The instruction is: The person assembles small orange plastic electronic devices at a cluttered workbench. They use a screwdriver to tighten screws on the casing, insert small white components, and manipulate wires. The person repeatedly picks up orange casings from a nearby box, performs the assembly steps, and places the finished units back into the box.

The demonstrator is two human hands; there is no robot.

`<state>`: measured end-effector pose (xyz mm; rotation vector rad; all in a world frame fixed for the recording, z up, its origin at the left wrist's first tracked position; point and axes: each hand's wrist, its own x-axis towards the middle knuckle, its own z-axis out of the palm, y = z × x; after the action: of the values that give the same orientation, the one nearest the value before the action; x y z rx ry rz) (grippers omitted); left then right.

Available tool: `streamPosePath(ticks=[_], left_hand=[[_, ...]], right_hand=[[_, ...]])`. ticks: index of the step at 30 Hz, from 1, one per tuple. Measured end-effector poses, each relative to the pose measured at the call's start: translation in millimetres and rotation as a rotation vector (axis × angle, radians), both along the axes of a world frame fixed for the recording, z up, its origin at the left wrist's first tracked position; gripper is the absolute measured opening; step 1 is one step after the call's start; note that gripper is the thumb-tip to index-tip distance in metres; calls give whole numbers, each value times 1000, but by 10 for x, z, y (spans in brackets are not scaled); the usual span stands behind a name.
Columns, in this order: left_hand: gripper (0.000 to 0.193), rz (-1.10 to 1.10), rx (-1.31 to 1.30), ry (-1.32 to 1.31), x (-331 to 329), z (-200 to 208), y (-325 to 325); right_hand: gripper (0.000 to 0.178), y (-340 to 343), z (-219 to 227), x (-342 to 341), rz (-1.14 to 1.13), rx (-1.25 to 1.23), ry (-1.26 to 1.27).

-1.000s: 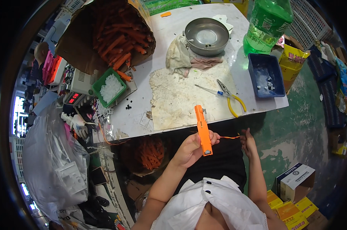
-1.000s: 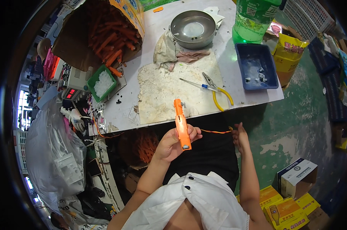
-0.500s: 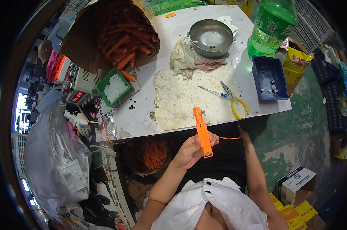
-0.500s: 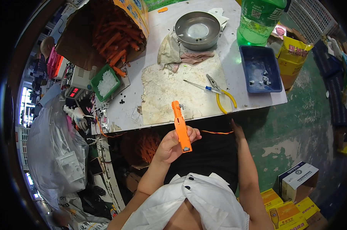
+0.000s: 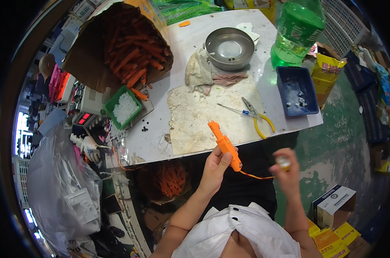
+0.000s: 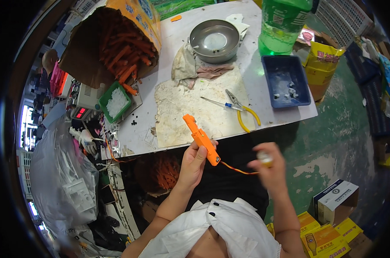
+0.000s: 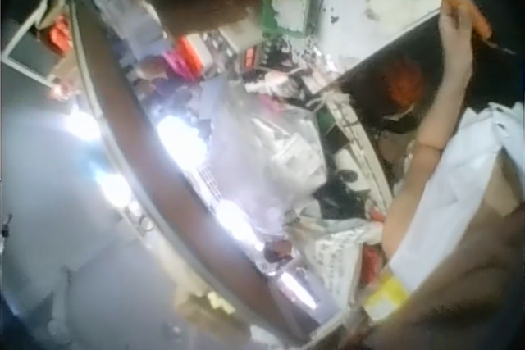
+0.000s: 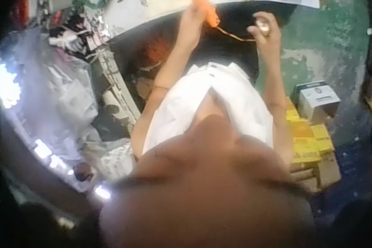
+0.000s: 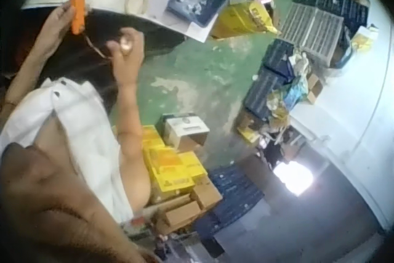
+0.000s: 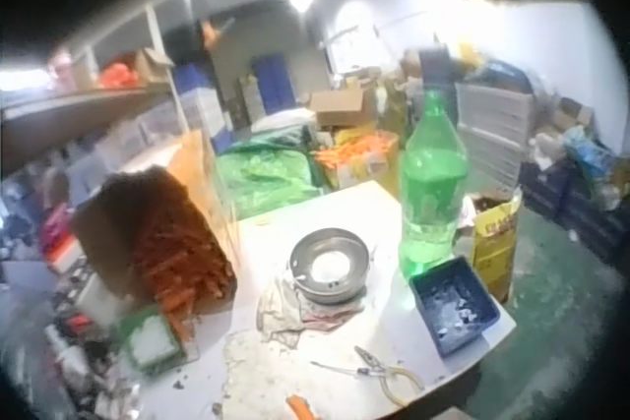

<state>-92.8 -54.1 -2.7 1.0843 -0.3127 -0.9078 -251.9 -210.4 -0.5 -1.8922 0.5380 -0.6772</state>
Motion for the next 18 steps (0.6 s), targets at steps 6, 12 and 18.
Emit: streamPosePath(ticks=[6, 12, 18], left_hand=[[42, 199, -62, -96, 17, 164, -14], [36, 265, -32, -133, 56, 249, -6], [37, 310, -37, -214, 70, 178, -83]], right_hand=[[36, 391, 208, 635, 126, -332, 34], [40, 472, 186, 853, 116, -497, -4], [34, 447, 167, 904, 80, -549, -23]])
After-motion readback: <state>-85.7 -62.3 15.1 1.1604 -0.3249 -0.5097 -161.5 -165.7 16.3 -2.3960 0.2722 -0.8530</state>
